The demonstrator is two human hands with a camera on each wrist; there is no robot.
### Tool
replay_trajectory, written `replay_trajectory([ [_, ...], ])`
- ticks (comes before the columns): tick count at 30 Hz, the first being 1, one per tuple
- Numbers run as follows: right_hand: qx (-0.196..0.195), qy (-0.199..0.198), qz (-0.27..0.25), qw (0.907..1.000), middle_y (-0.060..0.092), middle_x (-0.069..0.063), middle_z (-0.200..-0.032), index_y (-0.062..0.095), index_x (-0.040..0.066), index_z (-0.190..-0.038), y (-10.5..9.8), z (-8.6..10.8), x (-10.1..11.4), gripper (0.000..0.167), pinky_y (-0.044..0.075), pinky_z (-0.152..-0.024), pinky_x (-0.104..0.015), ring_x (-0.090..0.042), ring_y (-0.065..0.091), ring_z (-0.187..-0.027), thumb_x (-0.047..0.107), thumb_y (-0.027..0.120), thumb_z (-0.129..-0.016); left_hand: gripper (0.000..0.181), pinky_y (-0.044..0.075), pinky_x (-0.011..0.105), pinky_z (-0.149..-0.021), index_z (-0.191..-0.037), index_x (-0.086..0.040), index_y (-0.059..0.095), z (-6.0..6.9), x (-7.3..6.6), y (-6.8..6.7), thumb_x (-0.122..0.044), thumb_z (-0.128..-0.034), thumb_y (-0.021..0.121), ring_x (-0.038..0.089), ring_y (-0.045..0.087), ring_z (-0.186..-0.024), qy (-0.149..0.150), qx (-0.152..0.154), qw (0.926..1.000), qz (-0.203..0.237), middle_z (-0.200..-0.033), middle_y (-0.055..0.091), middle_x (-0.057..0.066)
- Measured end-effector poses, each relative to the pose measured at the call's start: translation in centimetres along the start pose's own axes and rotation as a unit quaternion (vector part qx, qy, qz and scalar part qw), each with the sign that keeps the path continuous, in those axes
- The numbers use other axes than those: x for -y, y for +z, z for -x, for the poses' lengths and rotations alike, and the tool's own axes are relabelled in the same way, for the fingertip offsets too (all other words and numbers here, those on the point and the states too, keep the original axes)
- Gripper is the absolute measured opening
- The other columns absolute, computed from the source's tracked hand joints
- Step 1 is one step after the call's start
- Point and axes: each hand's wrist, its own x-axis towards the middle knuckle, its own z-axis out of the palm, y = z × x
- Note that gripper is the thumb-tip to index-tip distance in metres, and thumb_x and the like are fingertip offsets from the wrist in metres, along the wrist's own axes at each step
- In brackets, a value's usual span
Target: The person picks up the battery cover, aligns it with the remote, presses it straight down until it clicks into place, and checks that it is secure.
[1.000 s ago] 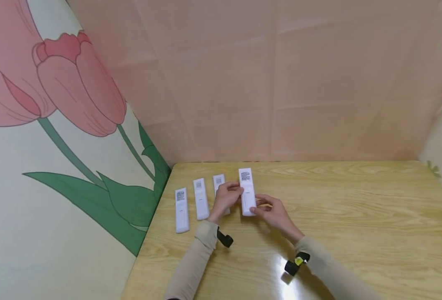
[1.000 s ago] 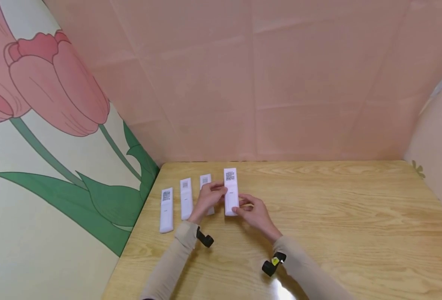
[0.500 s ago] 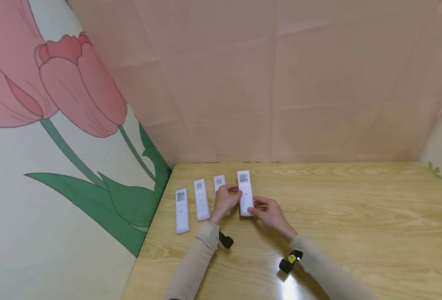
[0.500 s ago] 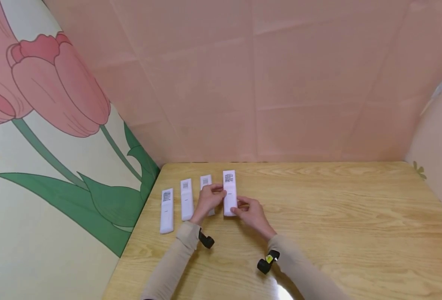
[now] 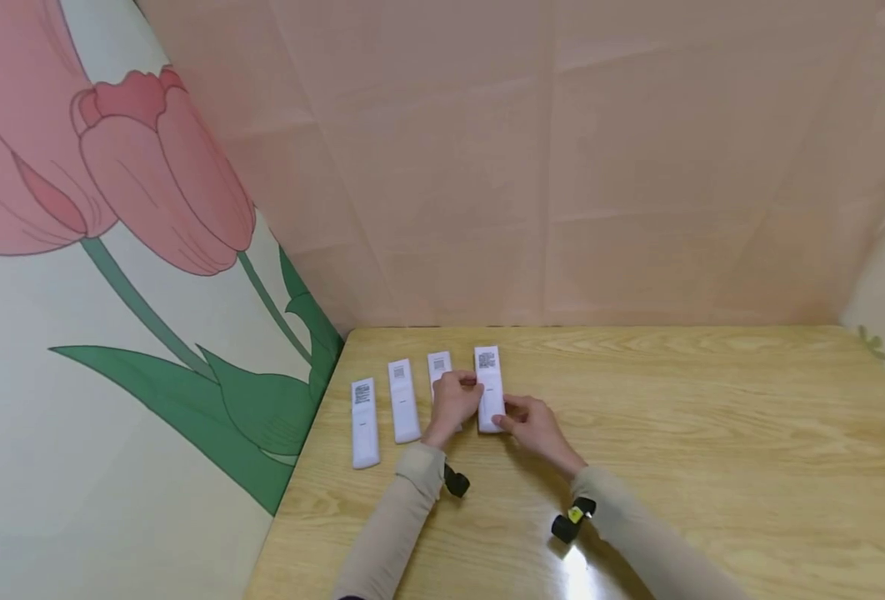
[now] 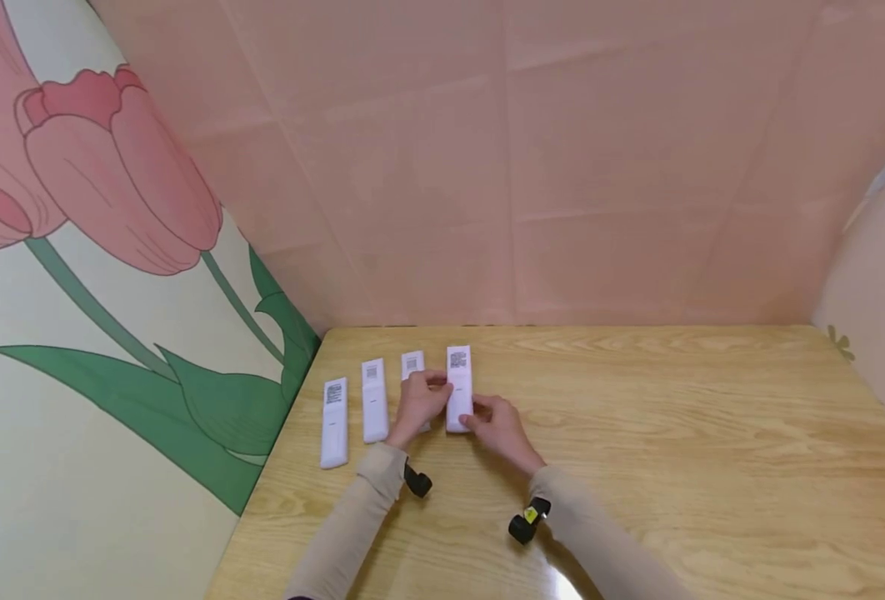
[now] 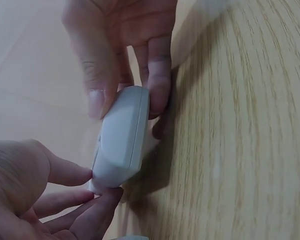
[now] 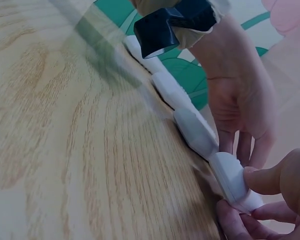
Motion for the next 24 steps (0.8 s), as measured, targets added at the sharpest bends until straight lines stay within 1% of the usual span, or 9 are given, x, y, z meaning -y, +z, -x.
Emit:
replay_trajectory([
  [2, 0.0, 0.003, 0.004, 1.0, 0.072, -0.025, -0.124, 0.064, -0.006, -0.141, 0.12, -0.1, -0.12, 0.05, 0.058, -0.075, -0.033, -0.029, 0.071, -0.097, 0.013, 0.078, -0.097, 0.023, 0.062, 0.031, -0.084, -0.115, -0.004, 0.081, -0.07, 0.11, 0.09, -0.014, -0.0942, 0.078, 0.019, 0.076, -0.097, 0.012, 0.0, 0.9998, -0.017, -0.106, 0.082, 0.008],
  [5, 0.002, 0.007, 0.004, 1.0, 0.071, -0.025, -0.124, 0.064, -0.006, -0.141, 0.28, -0.25, -0.24, 0.049, 0.057, -0.072, -0.03, -0.026, 0.071, -0.095, 0.012, 0.078, -0.097, 0.021, 0.062, 0.029, -0.079, -0.112, -0.002, 0.082, -0.13, 0.21, 0.2, -0.011, -0.0936, 0.078, 0.018, 0.076, -0.091, 0.024, 0.001, 0.9993, -0.029, -0.102, 0.082, 0.01],
  [8, 0.002, 0.001, 0.01, 0.9999, 0.071, -0.025, -0.123, 0.065, -0.007, -0.14, 0.42, -0.53, -0.25, 0.048, 0.058, -0.073, -0.03, -0.027, 0.072, -0.096, 0.011, 0.078, -0.097, 0.02, 0.062, 0.028, -0.076, -0.111, -0.001, 0.082, -0.27, 0.12, 0.23, -0.008, -0.0935, 0.077, 0.017, 0.076, -0.087, 0.03, 0.0, 0.9989, -0.037, -0.099, 0.082, 0.011],
  [13, -0.001, -0.013, 0.037, 0.9993, 0.07, -0.022, -0.115, 0.066, -0.008, -0.137, 0.59, -0.79, -0.08, 0.047, 0.059, -0.078, -0.034, -0.027, 0.07, -0.095, 0.011, 0.079, -0.096, 0.019, 0.062, 0.028, -0.073, -0.112, 0.001, 0.081, -0.43, -0.02, 0.22, -0.006, -0.095, 0.076, 0.017, 0.075, -0.086, 0.027, 0.002, 0.9988, -0.041, -0.097, 0.081, 0.012],
  [17, 0.001, -0.013, 0.053, 0.9985, 0.069, -0.019, -0.109, 0.066, -0.008, -0.137, 0.64, -0.78, 0.04, 0.047, 0.058, -0.078, -0.036, -0.025, 0.068, -0.093, 0.011, 0.08, -0.096, 0.018, 0.061, 0.026, -0.071, -0.112, 0.001, 0.081, -0.46, -0.03, 0.23, -0.005, -0.0958, 0.076, 0.016, 0.073, -0.084, 0.018, 0.01, 0.9987, -0.046, -0.098, 0.081, 0.013],
  [24, -0.002, -0.027, 0.056, 0.9981, 0.068, -0.022, -0.111, 0.066, -0.01, -0.136, 0.94, -0.61, -0.03, 0.046, 0.057, -0.079, -0.036, -0.026, 0.067, -0.093, 0.009, 0.079, -0.096, 0.016, 0.059, 0.024, -0.065, -0.109, -0.002, 0.083, -0.48, 0.11, 0.21, -0.007, -0.0947, 0.077, 0.013, 0.072, -0.077, 0.022, 0.006, 0.9975, -0.066, -0.093, 0.081, 0.009],
])
